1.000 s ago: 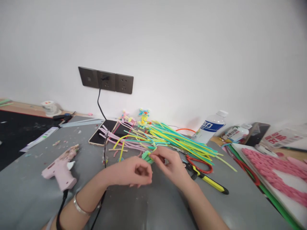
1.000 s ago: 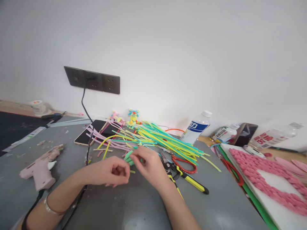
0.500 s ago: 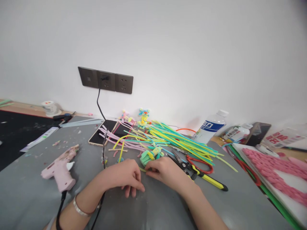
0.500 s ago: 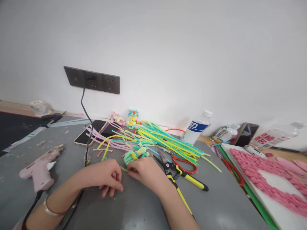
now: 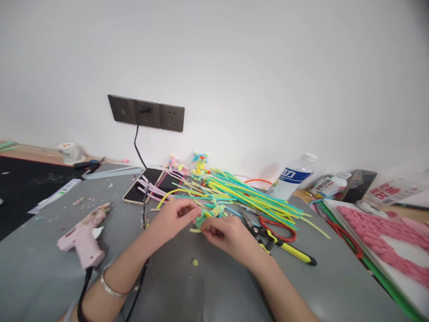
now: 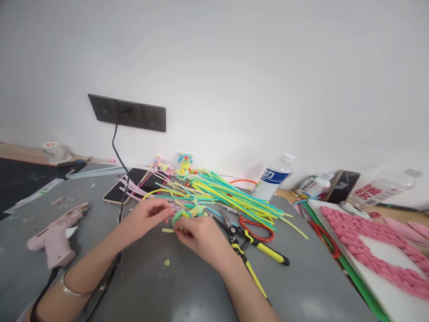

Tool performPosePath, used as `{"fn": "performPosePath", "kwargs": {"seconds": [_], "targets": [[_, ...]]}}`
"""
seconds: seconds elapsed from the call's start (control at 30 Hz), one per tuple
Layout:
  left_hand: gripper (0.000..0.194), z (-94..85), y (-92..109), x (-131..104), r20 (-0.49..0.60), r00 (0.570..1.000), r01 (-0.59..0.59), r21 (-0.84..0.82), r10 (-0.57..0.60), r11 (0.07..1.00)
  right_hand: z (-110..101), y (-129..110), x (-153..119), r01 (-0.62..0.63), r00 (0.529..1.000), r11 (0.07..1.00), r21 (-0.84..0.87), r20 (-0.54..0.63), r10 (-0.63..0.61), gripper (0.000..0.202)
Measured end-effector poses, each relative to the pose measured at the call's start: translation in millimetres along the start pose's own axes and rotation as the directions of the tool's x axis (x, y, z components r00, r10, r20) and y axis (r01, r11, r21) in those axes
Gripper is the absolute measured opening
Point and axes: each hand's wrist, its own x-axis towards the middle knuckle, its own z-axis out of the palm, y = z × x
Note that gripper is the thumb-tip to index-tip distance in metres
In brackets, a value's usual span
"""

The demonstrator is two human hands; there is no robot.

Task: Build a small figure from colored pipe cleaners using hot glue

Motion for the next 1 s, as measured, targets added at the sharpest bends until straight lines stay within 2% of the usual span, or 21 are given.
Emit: {"fn": "performPosePath", "kwargs": {"seconds": [0.17, 0.33, 0.4, 0.57, 0.83, 1.0], "targets": [[0.020, 3.2, -5, -2, 0.073, 0.996, 0.051, -0.021, -0.049, 0.999, -7, 1, 3, 0.070, 0.974, 0.990, -0.121, -0.207, -0.095, 0.015], [0.016, 2.7, -3, -1, 0.044, 0.998, 0.046, -0.155, -0.040, 0.987, -10, 2, 3, 0.100, 0.948, 0.982, -0.158, -0.285, -0.142, 0.013], [0.015, 2.4, -2, 0, 0.021, 0.999, 0.032, -0.214, -0.028, 0.976, -9, 2, 3, 0.086, 0.947, 0.993, -0.086, -0.304, -0.108, 0.013], [0.015, 4.3, -1, 0, -0.015, 1.000, -0.003, -0.315, -0.001, 0.949, -4, 2, 3, -0.023, 0.922, 0.983, 0.185, -0.376, 0.092, 0.004], [0.022, 11.8, 4, -3, -0.020, 0.998, 0.034, -0.499, -0.051, 0.866, -4, -5, 4, -0.035, 0.917, 0.901, 0.432, -0.345, 0.200, 0.014], [0.023, 12.6, 7, -4, -0.025, 0.998, 0.030, -0.508, -0.050, 0.861, -4, -4, 4, -0.029, 0.897, 0.827, 0.562, -0.350, 0.270, 0.019]]}}
